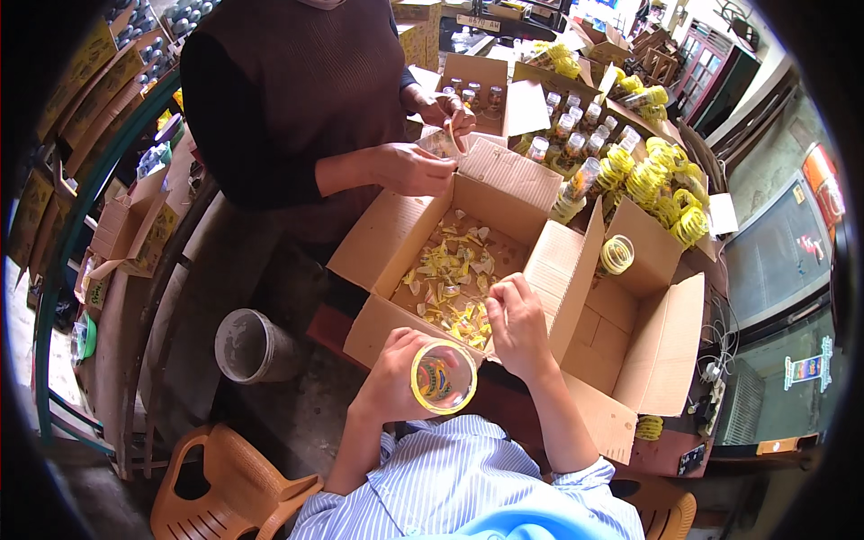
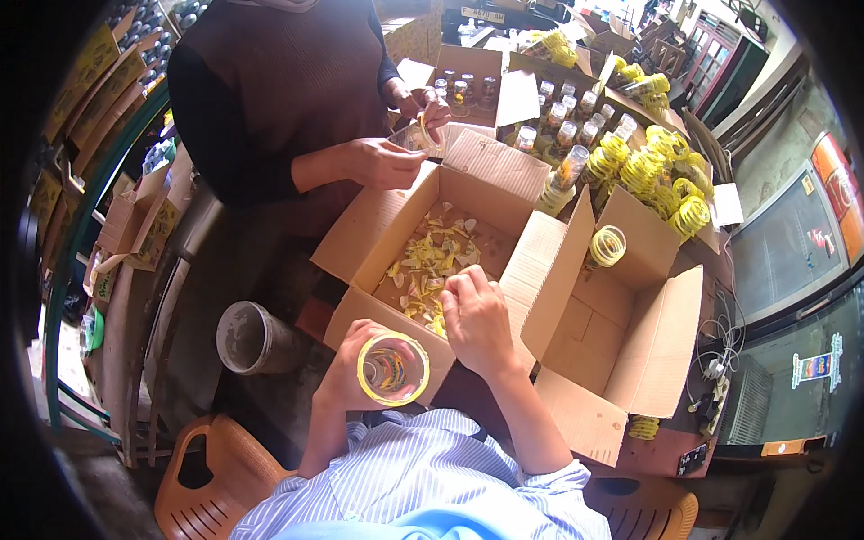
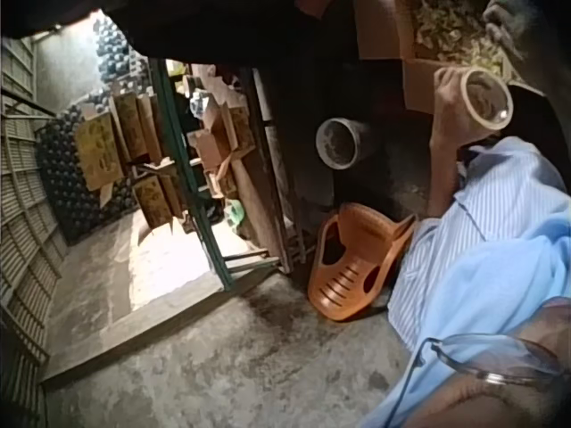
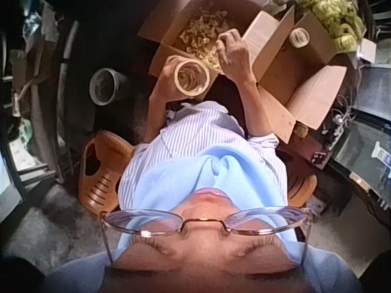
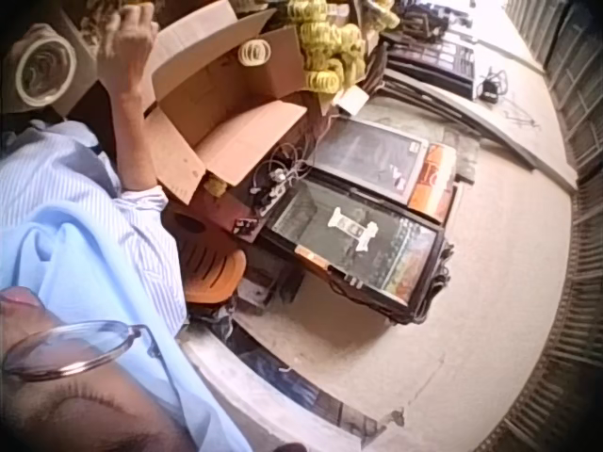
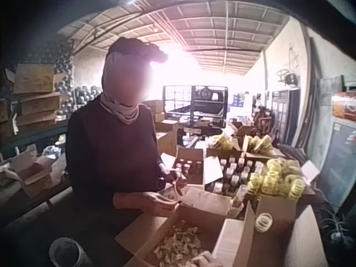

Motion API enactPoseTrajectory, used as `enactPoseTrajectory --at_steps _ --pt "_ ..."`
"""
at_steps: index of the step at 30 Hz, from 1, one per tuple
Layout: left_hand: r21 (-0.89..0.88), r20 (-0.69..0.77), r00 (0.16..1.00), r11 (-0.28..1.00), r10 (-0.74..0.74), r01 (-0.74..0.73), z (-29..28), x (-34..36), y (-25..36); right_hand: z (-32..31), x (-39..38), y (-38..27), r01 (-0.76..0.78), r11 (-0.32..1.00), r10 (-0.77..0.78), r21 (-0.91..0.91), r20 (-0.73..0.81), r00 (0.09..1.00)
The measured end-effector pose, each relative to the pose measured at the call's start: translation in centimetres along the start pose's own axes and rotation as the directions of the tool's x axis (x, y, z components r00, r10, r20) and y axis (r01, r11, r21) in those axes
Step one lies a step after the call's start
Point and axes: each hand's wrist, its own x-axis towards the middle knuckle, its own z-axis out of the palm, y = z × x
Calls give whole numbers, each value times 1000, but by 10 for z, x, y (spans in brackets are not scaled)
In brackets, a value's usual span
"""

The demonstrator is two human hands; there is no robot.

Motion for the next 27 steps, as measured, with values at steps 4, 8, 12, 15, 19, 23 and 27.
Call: enactPoseTrajectory --at_steps 4,8,12,15,19,23,27 --pt "10 -42 999 1000 -23 24 0 1 -3 0 -9 17 -11 993 32 -114 184 982" --pt "-64 -81 994 996 -73 68 -1 2 -4 12 -10 18 -211 970 202 122 86 976" --pt "-540 -58 961 819 -270 197 7 -10 -20 -1 -16 -4 88 895 -106 438 17 994" --pt "-720 -31 962 674 -271 166 17 -11 -33 -11 -16 -15 340 878 -352 336 -27 936" --pt "-830 171 936 466 -307 305 17 -2 -27 -18 -14 -11 366 897 -371 247 -27 928" --pt "-844 278 918 384 -281 373 20 0 -34 -25 -12 -14 372 904 -384 212 16 923" --pt "-756 284 872 467 -398 459 20 5 -32 -27 -8 -11 304 911 -333 280 62 941"
